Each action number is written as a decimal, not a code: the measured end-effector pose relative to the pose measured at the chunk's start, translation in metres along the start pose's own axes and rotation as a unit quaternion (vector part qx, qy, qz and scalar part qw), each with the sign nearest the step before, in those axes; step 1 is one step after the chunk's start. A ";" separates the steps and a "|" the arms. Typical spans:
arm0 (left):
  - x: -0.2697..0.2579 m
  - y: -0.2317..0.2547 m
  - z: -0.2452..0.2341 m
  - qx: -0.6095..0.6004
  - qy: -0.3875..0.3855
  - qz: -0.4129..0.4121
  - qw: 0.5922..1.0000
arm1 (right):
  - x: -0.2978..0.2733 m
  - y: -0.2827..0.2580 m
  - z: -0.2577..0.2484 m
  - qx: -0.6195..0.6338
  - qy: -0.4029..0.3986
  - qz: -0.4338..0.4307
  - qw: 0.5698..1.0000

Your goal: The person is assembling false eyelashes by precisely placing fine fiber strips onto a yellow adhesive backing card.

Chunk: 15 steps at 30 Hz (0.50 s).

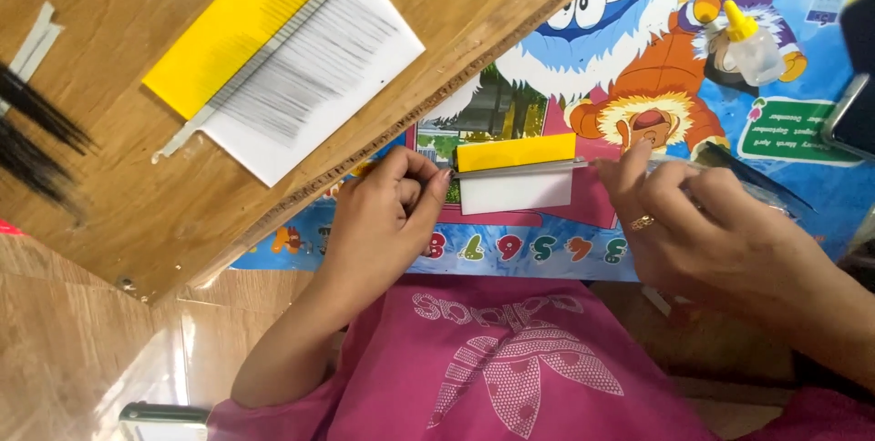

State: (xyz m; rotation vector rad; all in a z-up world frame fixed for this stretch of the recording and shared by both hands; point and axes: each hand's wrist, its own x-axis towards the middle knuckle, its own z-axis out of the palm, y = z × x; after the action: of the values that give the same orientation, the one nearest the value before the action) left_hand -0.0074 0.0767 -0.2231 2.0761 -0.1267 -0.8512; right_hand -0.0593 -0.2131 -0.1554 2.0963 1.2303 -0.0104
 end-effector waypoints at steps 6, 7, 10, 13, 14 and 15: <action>0.002 -0.002 0.006 0.033 0.020 0.018 0.999 | 0.001 0.004 -0.003 0.015 -0.009 -0.043 0.999; 0.002 -0.003 0.007 0.040 0.028 0.035 0.998 | 0.004 0.005 -0.004 0.010 -0.007 -0.042 0.999; 0.002 -0.004 0.007 0.048 0.036 0.055 0.997 | 0.006 0.001 -0.003 0.002 -0.005 -0.029 1.000; 0.001 -0.005 0.007 0.050 0.037 0.067 0.996 | 0.008 0.001 -0.003 -0.006 -0.005 -0.022 1.000; 0.001 -0.005 0.007 0.050 0.039 0.075 0.995 | 0.009 0.002 -0.004 -0.010 -0.005 -0.030 0.999; 0.001 -0.005 0.007 0.050 0.039 0.074 0.995 | 0.009 0.000 -0.004 -0.010 -0.004 -0.030 0.999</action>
State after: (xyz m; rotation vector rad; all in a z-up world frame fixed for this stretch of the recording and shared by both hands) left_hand -0.0120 0.0745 -0.2308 2.1600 -0.2828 -0.6838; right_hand -0.0550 -0.2040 -0.1556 2.0386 1.2829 -0.0340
